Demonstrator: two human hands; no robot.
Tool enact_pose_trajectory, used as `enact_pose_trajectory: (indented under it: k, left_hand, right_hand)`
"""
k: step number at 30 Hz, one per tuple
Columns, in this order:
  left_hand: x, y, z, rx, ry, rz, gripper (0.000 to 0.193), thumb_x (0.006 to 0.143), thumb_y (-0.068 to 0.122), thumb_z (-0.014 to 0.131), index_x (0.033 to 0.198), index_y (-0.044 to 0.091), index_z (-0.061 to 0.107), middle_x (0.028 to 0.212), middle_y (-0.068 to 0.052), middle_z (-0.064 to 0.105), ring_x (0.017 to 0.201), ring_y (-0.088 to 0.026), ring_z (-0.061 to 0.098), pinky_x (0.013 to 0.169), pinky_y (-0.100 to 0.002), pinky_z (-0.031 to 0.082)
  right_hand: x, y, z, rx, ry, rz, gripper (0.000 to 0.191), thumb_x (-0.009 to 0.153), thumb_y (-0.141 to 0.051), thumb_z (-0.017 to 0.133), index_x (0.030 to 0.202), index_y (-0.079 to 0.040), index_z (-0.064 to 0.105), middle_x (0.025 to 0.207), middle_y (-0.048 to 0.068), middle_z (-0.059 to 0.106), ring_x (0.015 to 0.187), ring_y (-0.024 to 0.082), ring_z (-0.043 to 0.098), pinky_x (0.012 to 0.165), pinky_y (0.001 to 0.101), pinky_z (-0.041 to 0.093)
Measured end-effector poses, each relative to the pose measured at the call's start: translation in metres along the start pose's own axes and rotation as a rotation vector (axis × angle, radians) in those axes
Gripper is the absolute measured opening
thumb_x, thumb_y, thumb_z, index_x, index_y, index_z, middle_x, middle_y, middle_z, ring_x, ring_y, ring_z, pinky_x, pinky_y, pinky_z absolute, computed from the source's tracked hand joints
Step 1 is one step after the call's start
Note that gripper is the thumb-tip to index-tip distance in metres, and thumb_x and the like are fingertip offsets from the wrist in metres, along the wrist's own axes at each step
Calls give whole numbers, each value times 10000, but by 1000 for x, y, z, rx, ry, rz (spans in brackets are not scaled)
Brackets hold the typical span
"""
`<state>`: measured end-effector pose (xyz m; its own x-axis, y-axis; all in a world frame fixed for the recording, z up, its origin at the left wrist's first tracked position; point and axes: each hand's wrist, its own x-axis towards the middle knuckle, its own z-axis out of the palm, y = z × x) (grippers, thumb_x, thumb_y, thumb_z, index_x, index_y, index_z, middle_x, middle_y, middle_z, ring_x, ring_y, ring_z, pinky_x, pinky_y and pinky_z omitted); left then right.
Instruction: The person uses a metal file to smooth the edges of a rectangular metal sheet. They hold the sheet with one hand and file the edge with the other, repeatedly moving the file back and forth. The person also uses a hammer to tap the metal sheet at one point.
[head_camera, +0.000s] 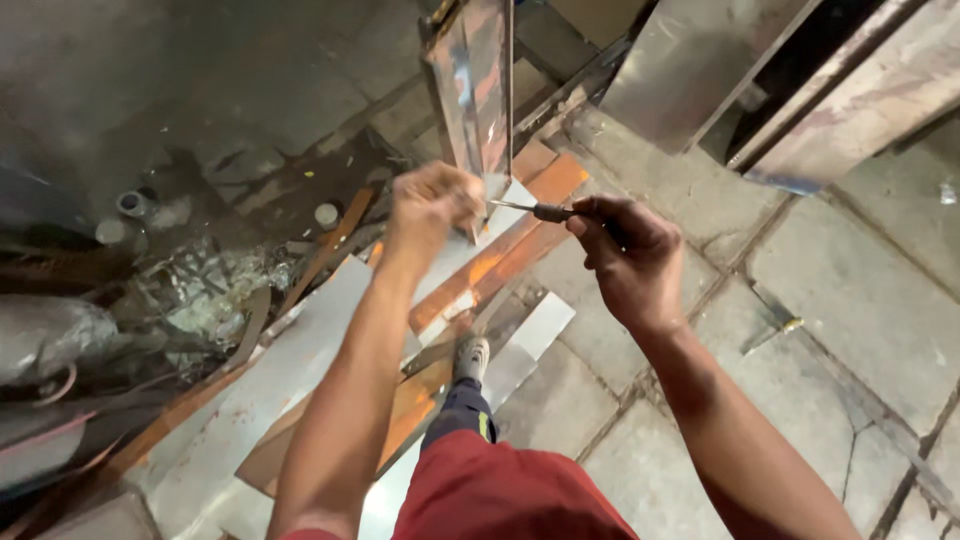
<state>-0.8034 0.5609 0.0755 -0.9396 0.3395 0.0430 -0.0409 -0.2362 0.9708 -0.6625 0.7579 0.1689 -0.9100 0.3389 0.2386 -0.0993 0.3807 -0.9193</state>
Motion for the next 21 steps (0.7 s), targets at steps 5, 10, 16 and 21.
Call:
enact_pose_trajectory:
  k: [5,10,16,21]
  left_hand:
    - [190,-62,-41,797,411,385,276,883,288,784,910,18,730,873,-170,758,791,-342,729,699,-467,567]
    - [281,-119,-61,1103,421,126,489,826,427,785,1058,12,674,983,-292,699,925,-510,650,771,-573,502]
    - [255,-144,-42,1297,253,-113,511,912,536,687,1059,47,681,990,-293,713,935,-518,669,822,-605,508]
    - [244,-164,32,1490,-48,-131,679,782,526,755,1162,-10,581,1025,-304,695,904,-505,684,795,-578,530]
  right_hand:
    - [92,31,4,62,45,140,195,930,-83,769,1099,11,741,908,27,750,664,50,623,569,222,521]
    - [110,72,-10,168,129,320,221,947,-96,760,1136,16,734,910,22,723,726,43,608,610,226,527]
    - [79,112,-46,40,262,537,239,921,-137,755,1108,12,745,829,1,708,668,51,599,583,234,523]
    - [51,132,-77,20,309,616,260,900,-167,768,1101,-3,751,787,4,688,645,56,573,565,252,502]
